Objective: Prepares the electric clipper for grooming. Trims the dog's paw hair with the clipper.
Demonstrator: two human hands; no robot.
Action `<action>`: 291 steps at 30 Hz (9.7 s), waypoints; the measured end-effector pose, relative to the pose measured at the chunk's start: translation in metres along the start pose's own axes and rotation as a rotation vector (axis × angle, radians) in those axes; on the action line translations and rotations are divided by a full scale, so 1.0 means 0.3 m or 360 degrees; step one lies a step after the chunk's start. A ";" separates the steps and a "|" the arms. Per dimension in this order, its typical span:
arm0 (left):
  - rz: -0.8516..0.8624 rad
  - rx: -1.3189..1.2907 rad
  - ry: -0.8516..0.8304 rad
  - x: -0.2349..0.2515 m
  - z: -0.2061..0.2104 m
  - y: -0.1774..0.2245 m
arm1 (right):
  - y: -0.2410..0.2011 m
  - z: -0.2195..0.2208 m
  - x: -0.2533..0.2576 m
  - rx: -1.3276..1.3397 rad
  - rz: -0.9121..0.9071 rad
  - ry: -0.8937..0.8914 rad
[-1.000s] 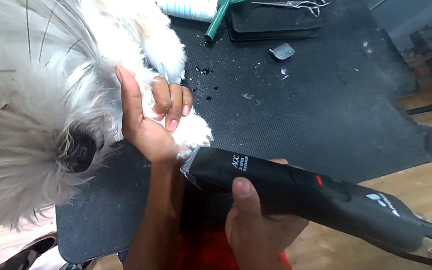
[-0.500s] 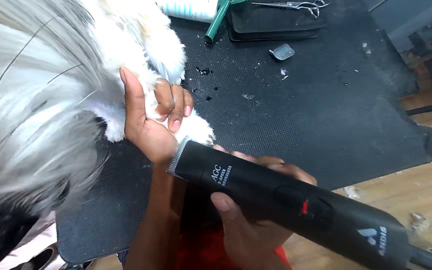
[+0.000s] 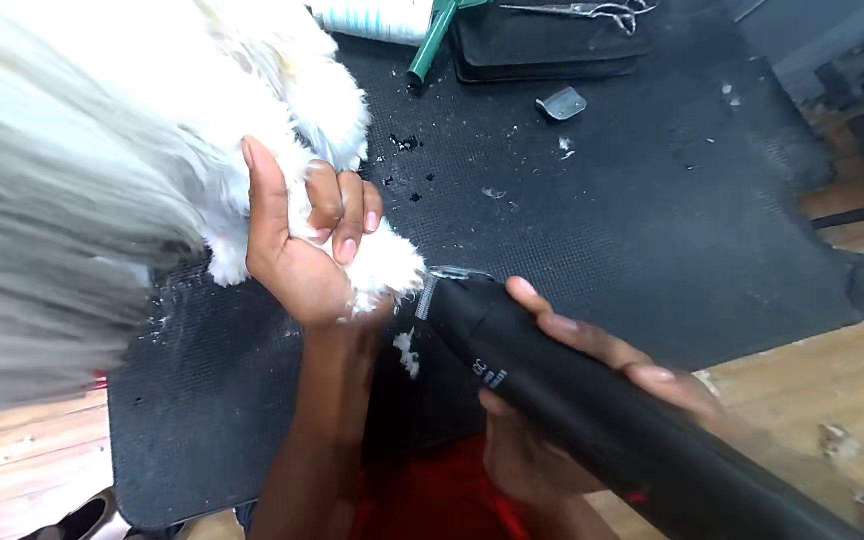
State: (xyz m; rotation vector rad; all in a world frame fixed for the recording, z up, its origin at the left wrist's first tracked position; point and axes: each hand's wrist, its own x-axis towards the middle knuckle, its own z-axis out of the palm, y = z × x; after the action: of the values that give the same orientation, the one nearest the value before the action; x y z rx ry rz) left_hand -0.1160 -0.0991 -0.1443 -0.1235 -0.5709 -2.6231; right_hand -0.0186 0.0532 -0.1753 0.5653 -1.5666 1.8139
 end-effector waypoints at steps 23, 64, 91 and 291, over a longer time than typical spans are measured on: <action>-0.0036 -0.0029 -0.0111 0.005 -0.006 0.021 | 0.077 0.013 0.152 0.0635 0.0385 -0.0457; -0.0043 0.0010 -0.0126 0.010 0.000 0.032 | -0.069 0.110 -0.022 0.0077 0.0763 0.0450; -0.0044 -0.0067 -0.0082 0.018 -0.001 0.041 | -0.018 -0.063 0.061 0.0337 0.0257 -0.0328; 0.0013 0.0310 -0.0239 0.018 -0.016 0.023 | -0.020 0.181 0.039 0.0033 0.0073 0.0150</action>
State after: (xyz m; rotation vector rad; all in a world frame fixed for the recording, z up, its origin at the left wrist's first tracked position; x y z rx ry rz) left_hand -0.1179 -0.1089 -0.1450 -0.2617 -0.8718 -2.5480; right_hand -0.0277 0.0028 -0.1530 0.4500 -1.5103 1.8654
